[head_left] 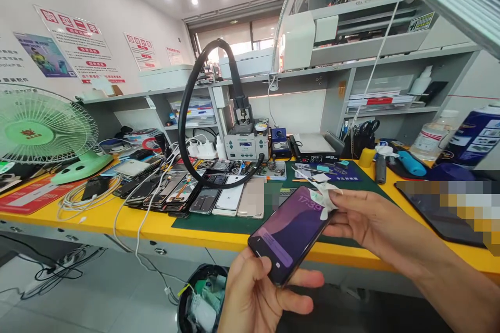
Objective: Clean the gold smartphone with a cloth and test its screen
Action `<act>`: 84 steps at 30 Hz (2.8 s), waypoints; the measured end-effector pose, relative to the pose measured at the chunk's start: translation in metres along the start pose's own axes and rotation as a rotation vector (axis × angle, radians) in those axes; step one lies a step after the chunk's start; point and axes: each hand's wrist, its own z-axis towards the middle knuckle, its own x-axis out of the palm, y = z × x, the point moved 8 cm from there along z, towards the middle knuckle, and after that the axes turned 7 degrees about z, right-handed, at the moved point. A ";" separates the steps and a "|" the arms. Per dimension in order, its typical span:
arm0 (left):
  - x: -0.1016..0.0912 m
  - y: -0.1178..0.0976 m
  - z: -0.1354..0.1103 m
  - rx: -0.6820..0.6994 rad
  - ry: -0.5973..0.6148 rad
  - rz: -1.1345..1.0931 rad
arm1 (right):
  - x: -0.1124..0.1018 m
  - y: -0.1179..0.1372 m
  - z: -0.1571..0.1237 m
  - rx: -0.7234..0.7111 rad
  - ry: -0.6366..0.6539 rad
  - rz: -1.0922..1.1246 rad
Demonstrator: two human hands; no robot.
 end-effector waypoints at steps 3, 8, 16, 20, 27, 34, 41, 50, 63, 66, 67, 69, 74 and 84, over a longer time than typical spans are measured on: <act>0.003 -0.002 -0.002 0.010 0.015 -0.003 | 0.000 -0.001 0.000 0.001 -0.011 -0.014; 0.003 -0.003 -0.004 0.006 0.029 -0.023 | 0.001 -0.002 0.000 0.004 -0.002 -0.030; -0.002 -0.001 -0.005 -0.010 0.012 -0.018 | 0.001 -0.004 0.003 0.014 0.011 -0.051; -0.004 0.003 -0.004 -0.076 0.087 0.065 | 0.004 0.004 0.007 0.024 0.072 -0.128; 0.002 0.020 0.005 -0.161 0.105 0.129 | 0.037 0.007 0.024 0.078 0.299 -0.326; -0.016 -0.005 0.013 0.035 -0.221 -0.023 | 0.012 0.025 0.009 -0.349 -0.098 -0.609; -0.016 -0.008 0.023 0.086 -0.293 -0.141 | -0.008 -0.053 -0.023 -0.282 -0.118 -0.229; -0.006 -0.003 0.018 0.064 -0.295 -0.204 | 0.014 -0.063 -0.030 -0.329 -0.120 -0.083; 0.005 -0.022 0.004 0.104 -0.148 -0.188 | 0.032 -0.077 -0.034 -0.348 -0.250 -0.095; 0.000 -0.029 0.004 0.044 -0.174 -0.260 | 0.036 -0.077 -0.032 -0.322 -0.236 -0.017; -0.001 -0.032 0.006 0.040 -0.182 -0.297 | 0.038 -0.078 -0.030 -0.293 -0.192 -0.014; 0.000 -0.034 0.011 0.024 -0.146 -0.366 | 0.041 -0.079 -0.027 -0.226 -0.086 -0.039; 0.011 -0.026 0.018 -0.044 -0.019 -0.490 | 0.032 -0.078 -0.027 -0.135 -0.074 -0.134; -0.003 -0.023 0.015 0.049 -0.256 -0.505 | 0.044 -0.098 -0.020 -0.093 -0.074 -0.075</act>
